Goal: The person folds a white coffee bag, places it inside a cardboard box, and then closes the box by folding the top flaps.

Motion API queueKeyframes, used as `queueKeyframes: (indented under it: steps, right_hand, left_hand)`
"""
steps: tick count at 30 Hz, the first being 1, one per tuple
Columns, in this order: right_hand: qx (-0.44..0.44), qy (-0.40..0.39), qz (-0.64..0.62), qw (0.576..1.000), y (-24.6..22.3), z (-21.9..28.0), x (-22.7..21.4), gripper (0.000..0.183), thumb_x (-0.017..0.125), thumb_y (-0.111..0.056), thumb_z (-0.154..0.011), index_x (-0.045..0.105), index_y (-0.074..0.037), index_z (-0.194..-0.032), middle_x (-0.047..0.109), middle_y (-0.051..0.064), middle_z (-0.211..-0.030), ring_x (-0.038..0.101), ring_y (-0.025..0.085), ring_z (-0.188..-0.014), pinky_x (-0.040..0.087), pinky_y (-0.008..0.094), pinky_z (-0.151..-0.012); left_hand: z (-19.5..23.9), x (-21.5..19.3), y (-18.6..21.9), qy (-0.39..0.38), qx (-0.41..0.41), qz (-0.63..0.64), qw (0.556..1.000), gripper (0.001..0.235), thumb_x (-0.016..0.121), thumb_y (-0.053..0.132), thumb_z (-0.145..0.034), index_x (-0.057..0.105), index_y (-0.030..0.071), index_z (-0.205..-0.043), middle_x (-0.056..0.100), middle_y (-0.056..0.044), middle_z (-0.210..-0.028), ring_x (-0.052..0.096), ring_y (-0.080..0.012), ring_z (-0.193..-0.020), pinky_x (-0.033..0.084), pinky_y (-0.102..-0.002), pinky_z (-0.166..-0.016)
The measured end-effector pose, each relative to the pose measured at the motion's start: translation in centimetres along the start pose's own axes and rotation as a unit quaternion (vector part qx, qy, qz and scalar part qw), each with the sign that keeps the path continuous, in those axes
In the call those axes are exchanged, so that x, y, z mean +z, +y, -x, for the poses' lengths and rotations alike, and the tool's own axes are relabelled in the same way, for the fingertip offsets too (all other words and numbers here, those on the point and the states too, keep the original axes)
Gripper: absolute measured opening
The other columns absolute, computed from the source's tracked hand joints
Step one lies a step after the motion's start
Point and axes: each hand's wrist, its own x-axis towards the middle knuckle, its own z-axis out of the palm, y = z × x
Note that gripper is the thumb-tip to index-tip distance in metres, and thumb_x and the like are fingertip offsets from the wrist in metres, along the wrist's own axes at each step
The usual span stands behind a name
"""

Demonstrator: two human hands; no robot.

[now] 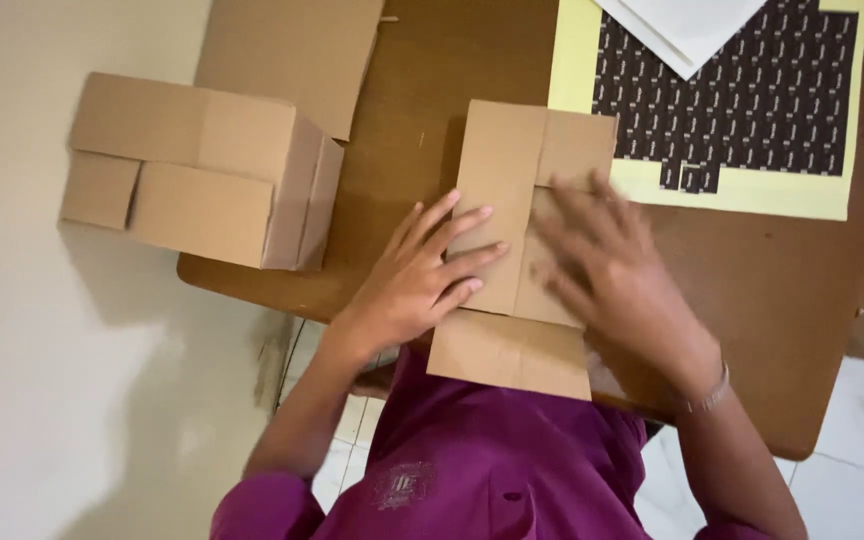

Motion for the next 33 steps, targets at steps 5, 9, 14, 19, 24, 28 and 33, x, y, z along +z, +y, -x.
queueKeyframes:
  steps: [5,9,14,19,24,28,33]
  right_hand:
    - [-0.034,-0.021,-0.195,0.98,-1.5,5.3,1.4,0.063,0.024,-0.056,-0.107,0.043,-0.019,-0.154,0.012,0.005,-0.172,-0.007,0.034,-0.16,-0.002,0.067,-0.129]
    - [-0.019,-0.066,-0.242,0.968,-1.9,7.2,0.8,0.097,0.062,-0.069,-0.078,0.037,-0.019,-0.158,0.019,0.006,-0.172,-0.004,0.04,-0.161,0.004,0.076,-0.121]
    - [-0.024,-0.044,-0.196,0.979,-2.1,7.6,1.5,0.097,0.079,-0.061,-0.073,0.045,-0.018,-0.153,0.028,0.007,-0.169,0.007,0.045,-0.16,0.016,0.07,-0.124]
    - [-0.027,-0.092,-0.17,0.981,-2.1,8.3,0.7,0.105,0.081,-0.023,-0.066,0.032,-0.023,-0.159,0.017,0.005,-0.172,0.0,0.038,-0.161,0.006,0.065,-0.125]
    - [0.027,0.054,-0.263,0.963,-0.2,8.0,0.8,0.018,0.065,-0.024,-0.095,0.07,-0.015,-0.11,0.075,-0.001,-0.123,0.054,0.026,-0.141,0.043,0.039,-0.112]
    - [0.287,0.227,-0.262,0.893,2.7,8.9,2.3,0.021,0.055,-0.026,-0.106,0.063,-0.008,-0.098,0.064,0.006,-0.079,0.064,0.019,-0.077,0.053,0.036,-0.074]
    - [0.181,0.352,-0.432,0.81,3.0,9.2,4.4,0.025,0.036,-0.017,-0.122,0.052,-0.001,-0.111,0.063,0.016,-0.095,0.069,0.027,-0.09,0.067,0.046,-0.097]
  left_hand:
    - [-2.6,1.1,-1.2,-0.039,0.087,-0.04,0.995,0.054,0.065,0.023,-0.1,0.051,0.033,-0.152,0.026,-0.01,-0.166,0.02,-0.0377,-0.155,0.017,-0.061,-0.128]
    - [-4.7,1.4,-1.4,-0.082,0.092,-0.024,0.992,0.044,0.061,0.034,-0.103,0.055,0.037,-0.146,0.017,-0.005,-0.168,0.01,-0.0317,-0.155,0.001,-0.063,-0.127]
    - [-5.8,1.1,-0.7,-0.043,0.113,-0.007,0.993,0.032,0.063,0.033,-0.102,0.067,0.013,-0.127,0.026,-0.013,-0.165,0.016,-0.0337,-0.155,0.007,-0.058,-0.129]
    - [-5.3,1.5,0.0,-0.032,0.066,0.013,0.997,0.025,0.064,0.029,-0.101,0.062,0.016,-0.122,0.027,-0.011,-0.165,0.019,-0.0342,-0.156,0.011,-0.056,-0.129]
    - [-3.8,3.2,2.0,0.021,-0.005,0.002,1.0,0.027,0.058,0.033,-0.103,0.061,0.017,-0.125,0.026,-0.012,-0.165,0.02,-0.036,-0.155,0.014,-0.059,-0.128]
    - [-1.9,4.1,4.7,-0.004,-0.007,-0.029,1.0,0.037,0.048,0.038,-0.105,0.058,0.009,-0.127,0.026,-0.016,-0.164,0.018,-0.0378,-0.154,0.012,-0.06,-0.128]
    - [-2.1,3.4,5.0,-0.014,0.061,-0.044,0.997,0.041,0.052,0.041,-0.104,0.063,0.013,-0.131,0.041,-0.015,-0.158,0.031,-0.0366,-0.15,0.021,-0.055,-0.126]
